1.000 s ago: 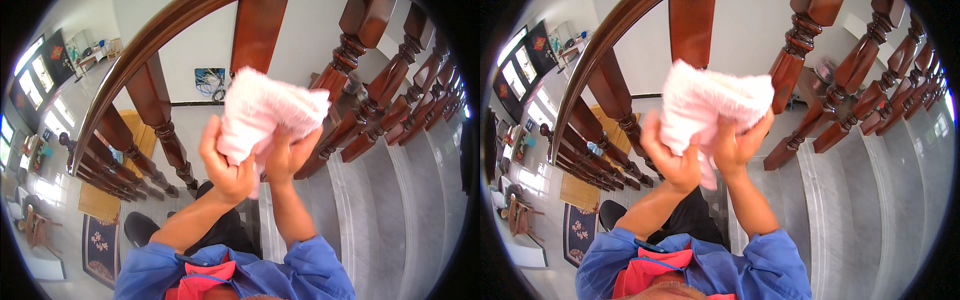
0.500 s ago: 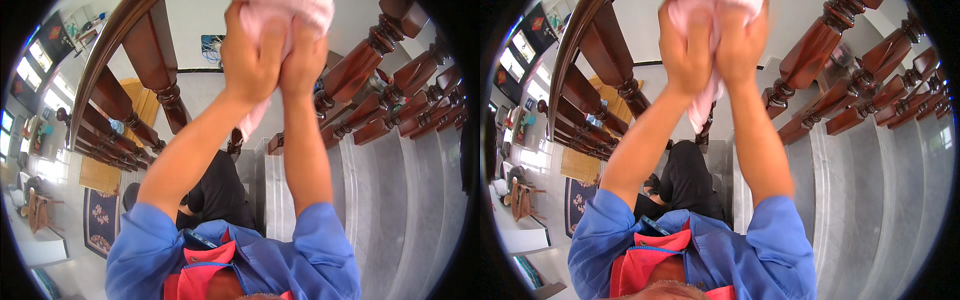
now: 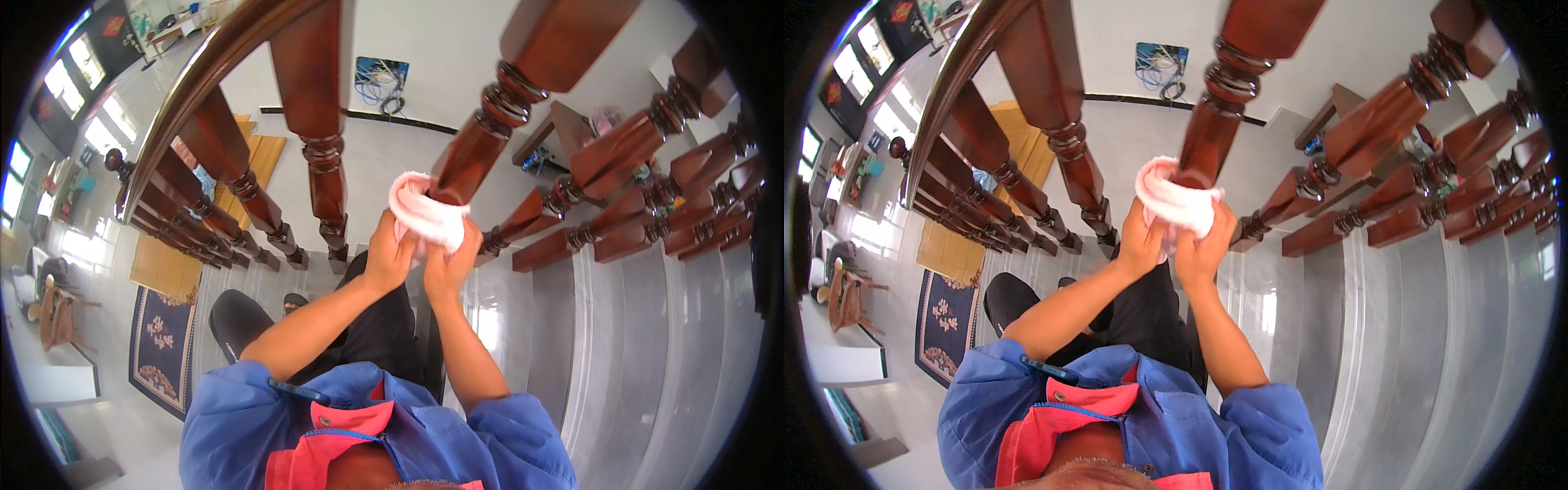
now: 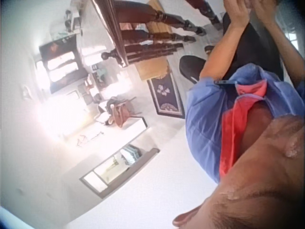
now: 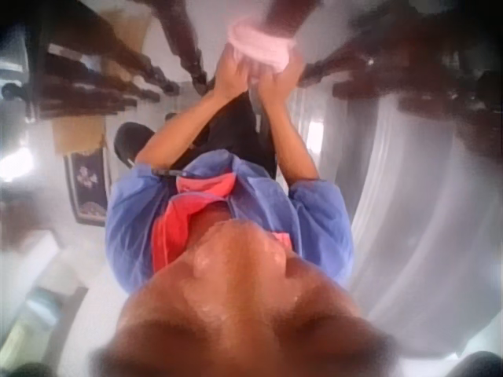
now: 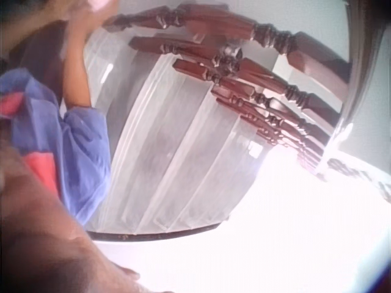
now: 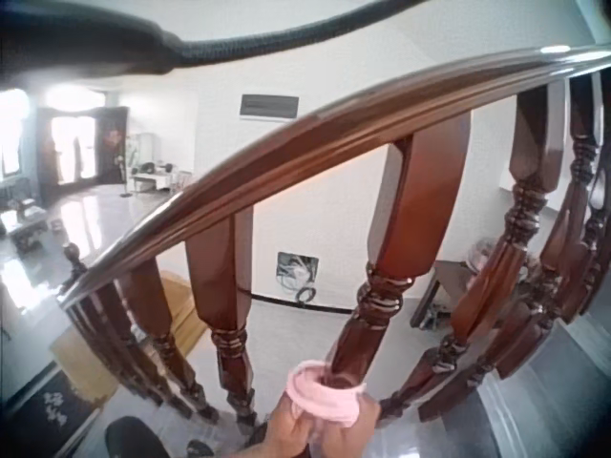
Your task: The person cleans a staircase railing by wiping the wooden handrail and balusters with a cloth.
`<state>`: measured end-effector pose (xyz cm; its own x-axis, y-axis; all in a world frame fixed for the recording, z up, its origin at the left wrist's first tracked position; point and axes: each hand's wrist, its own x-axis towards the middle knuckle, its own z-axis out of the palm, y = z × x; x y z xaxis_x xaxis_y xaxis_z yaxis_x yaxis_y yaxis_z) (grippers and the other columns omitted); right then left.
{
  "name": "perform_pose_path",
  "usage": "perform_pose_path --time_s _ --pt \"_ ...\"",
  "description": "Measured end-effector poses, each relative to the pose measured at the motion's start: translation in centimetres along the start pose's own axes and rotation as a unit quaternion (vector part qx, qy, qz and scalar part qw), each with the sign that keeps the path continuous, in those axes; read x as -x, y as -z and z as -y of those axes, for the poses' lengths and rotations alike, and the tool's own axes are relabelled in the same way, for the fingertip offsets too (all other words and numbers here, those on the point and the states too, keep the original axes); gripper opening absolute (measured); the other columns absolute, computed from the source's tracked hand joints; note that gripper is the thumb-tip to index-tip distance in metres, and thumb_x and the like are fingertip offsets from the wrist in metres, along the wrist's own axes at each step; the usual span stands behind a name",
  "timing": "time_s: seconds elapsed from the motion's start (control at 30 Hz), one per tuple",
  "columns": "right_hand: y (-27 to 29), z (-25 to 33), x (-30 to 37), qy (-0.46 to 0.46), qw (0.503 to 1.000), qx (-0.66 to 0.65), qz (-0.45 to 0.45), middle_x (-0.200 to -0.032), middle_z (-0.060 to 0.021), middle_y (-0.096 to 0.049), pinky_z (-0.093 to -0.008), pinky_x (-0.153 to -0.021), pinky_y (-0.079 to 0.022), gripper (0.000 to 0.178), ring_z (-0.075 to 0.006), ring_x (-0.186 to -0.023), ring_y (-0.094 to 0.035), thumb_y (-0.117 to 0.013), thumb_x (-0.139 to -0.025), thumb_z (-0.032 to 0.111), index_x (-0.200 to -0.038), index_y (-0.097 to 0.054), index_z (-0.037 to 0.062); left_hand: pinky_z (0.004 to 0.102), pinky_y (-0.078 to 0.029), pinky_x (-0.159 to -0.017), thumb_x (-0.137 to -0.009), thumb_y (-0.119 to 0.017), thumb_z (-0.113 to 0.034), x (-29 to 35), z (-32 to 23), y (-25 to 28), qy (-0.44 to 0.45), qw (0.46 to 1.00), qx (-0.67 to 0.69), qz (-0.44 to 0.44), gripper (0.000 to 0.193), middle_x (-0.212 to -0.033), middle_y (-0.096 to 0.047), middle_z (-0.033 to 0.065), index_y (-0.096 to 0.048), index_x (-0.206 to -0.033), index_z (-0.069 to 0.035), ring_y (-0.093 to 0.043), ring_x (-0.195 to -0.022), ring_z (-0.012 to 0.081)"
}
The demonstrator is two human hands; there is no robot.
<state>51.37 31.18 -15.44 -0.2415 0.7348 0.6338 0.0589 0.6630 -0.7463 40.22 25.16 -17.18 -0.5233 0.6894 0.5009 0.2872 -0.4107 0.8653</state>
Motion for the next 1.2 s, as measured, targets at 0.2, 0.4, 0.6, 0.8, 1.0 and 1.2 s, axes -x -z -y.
perform_pose_path --time_s 0.2,0.4,0.6,0.8,1.0,1.2 --pt "-3.3 6.1 0.1 0.095 0.991 -0.098 0.002 -0.128 -0.0156 -0.051 -0.0382 -0.108 -0.039 0.064 -0.0256 -0.120 -0.052 -0.061 -0.083 0.003 -0.142 -0.040 -0.0064 0.0346 -0.043 -0.106 -0.103 -0.061 -0.016 2.6 -5.8 3.4 -0.044 0.979 0.029 -0.198 0.049 -0.136 -0.057 0.0151 -0.043 -0.142 0.007 -0.057 -0.124 0.0225" --pt "-8.7 12.3 -8.0 0.132 0.968 -0.213 -0.001 -0.143 -0.0175 -0.049 -0.0380 -0.113 -0.038 0.062 -0.0239 -0.130 -0.051 -0.062 -0.091 0.006 -0.146 -0.037 -0.0076 0.0380 -0.040 -0.111 -0.105 -0.058 -0.029 -4.6 -11.7 8.7 -0.225 0.934 -0.109 -0.255 0.063 -0.143 -0.051 0.0185 -0.035 -0.149 0.010 -0.052 -0.131 0.0254" --pt "-10.3 18.5 -17.2 0.046 0.835 -0.511 0.197 -0.123 -0.0119 -0.063 -0.0336 -0.102 -0.044 0.056 -0.0178 -0.113 -0.058 -0.069 -0.096 0.028 -0.136 -0.049 -0.0050 0.0282 -0.047 -0.085 -0.110 -0.047 -0.038 -14.0 -17.3 10.5 -0.143 0.970 -0.030 -0.193 0.043 -0.106 -0.067 0.0046 -0.062 -0.119 0.000 -0.059 -0.098 0.0119" --pt "-12.8 17.2 -15.3 0.091 0.947 -0.298 0.080 -0.114 -0.0099 -0.066 -0.0316 -0.091 -0.050 0.042 -0.0171 -0.103 -0.061 -0.064 -0.101 0.034 -0.122 -0.057 -0.0018 0.0341 -0.049 -0.090 -0.103 -0.056 -0.042 -14.2 -14.2 11.2 -0.182 0.963 -0.037 -0.196 0.051 -0.110 -0.069 0.0186 -0.059 -0.124 0.004 -0.066 -0.102 0.0219" --pt "-16.0 4.2 -4.4 0.049 0.950 -0.298 0.075 -0.123 -0.0159 -0.063 -0.0358 -0.098 -0.050 0.070 -0.0215 -0.112 -0.062 -0.073 -0.093 0.034 -0.140 -0.041 -0.0062 0.0370 -0.053 -0.078 -0.105 -0.048 -0.045 -6.4 -0.5 12.2 -0.099 0.983 -0.071 -0.139 0.052 -0.099 -0.071 0.0180 -0.060 -0.123 0.002 -0.069 -0.089 0.0265" --pt "-15.7 -4.2 6.5 -0.060 0.963 -0.153 0.215 -0.134 -0.0232 -0.058 -0.0407 -0.103 -0.048 0.068 -0.0323 -0.123 -0.061 -0.064 -0.099 0.025 -0.150 -0.028 -0.0039 0.0411 -0.042 -0.110 -0.107 -0.045 -0.038 3.2 9.7 13.7 -0.005 0.995 -0.065 -0.073 0.059 -0.147 -0.053 0.0214 -0.041 -0.151 0.001 -0.054 -0.134 0.0327"
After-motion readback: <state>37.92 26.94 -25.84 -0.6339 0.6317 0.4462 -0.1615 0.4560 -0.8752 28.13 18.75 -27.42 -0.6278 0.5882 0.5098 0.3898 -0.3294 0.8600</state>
